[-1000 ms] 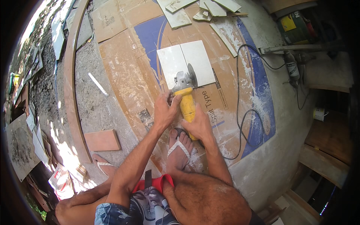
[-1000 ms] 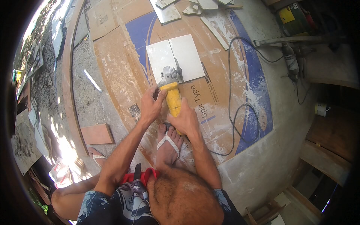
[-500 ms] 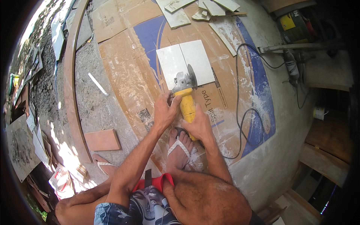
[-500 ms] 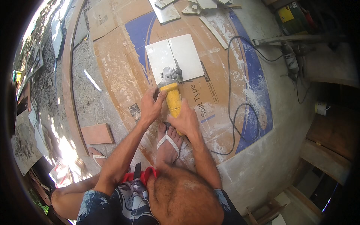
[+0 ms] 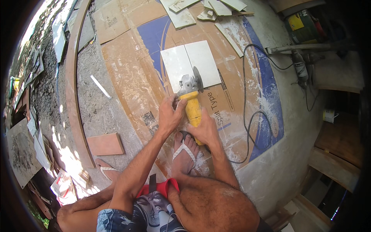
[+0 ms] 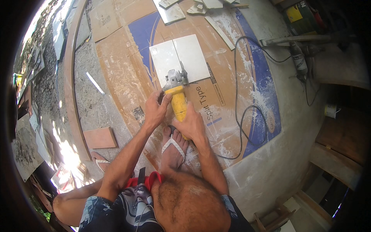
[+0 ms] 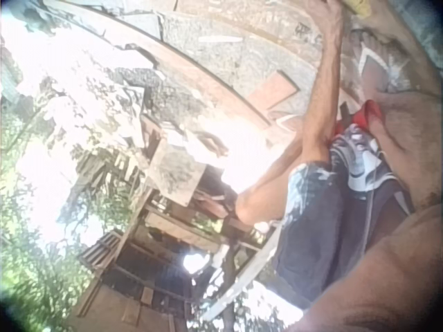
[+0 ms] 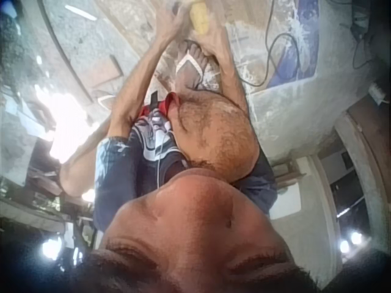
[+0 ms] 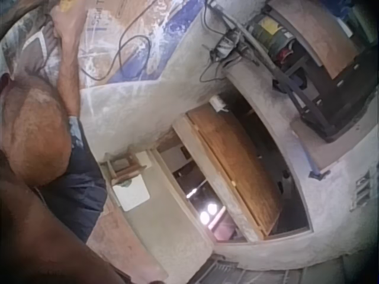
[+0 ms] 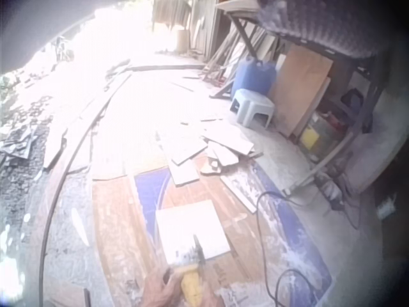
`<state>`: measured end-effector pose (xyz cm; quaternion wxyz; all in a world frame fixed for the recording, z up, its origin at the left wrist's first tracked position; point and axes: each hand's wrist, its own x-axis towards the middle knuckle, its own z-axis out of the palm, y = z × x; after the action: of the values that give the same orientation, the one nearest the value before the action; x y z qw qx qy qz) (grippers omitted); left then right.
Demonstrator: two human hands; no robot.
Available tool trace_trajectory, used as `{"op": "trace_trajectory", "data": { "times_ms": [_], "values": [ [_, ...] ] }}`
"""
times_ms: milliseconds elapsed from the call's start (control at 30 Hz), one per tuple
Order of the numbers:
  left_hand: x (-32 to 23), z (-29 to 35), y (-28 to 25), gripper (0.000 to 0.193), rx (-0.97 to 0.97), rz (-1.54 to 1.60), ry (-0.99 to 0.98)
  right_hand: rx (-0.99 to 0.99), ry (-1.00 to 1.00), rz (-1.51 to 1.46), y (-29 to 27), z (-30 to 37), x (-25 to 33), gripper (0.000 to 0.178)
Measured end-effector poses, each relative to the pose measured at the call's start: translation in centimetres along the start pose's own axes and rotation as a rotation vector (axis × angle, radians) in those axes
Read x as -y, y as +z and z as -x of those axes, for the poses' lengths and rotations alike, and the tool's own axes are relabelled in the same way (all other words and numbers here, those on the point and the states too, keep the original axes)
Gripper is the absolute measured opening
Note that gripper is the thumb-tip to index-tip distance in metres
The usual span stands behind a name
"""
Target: The person sits on the ground and uses a handheld angle grinder to cut white ceramic tiles placed on cardboard. The person repeatedly positions tiles, cuts them along marked lines, and separates the pieces.
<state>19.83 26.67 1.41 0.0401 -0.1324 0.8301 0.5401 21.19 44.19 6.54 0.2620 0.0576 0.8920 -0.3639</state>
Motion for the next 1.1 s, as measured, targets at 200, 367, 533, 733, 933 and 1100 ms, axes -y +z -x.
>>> {"op": "trace_trajectory", "data": {
  "times_ms": [200,367,533,733,933,1100],
  "values": [
    [-0.4,0.1,-0.1,0.049,0.009,-0.017,-0.008,0.011,0.005,0.015,-0.2,0.2,0.1,0.065],
    [-0.4,0.4,0.1,0.049,0.002,0.000,-0.018,0.017,0.014,0.014,-0.3,0.3,0.1,0.065],
    [0.1,0.5,0.2,0.051,-0.004,-0.015,-0.009,0.013,0.010,0.002,-0.3,0.4,0.1,0.064],
    [-0.5,0.9,0.1,0.051,0.019,-0.027,-0.020,0.011,0.002,0.001,-0.2,0.7,-0.2,0.064],
    [-0.7,1.2,0.2,0.050,0.029,0.017,-0.014,0.016,0.017,0.010,-0.4,1.1,-0.4,0.063],
    [-0.1,1.6,0.3,0.049,0.005,0.011,-0.001,0.020,0.029,0.011,-0.3,1.5,-0.2,0.062]
  ]
}}
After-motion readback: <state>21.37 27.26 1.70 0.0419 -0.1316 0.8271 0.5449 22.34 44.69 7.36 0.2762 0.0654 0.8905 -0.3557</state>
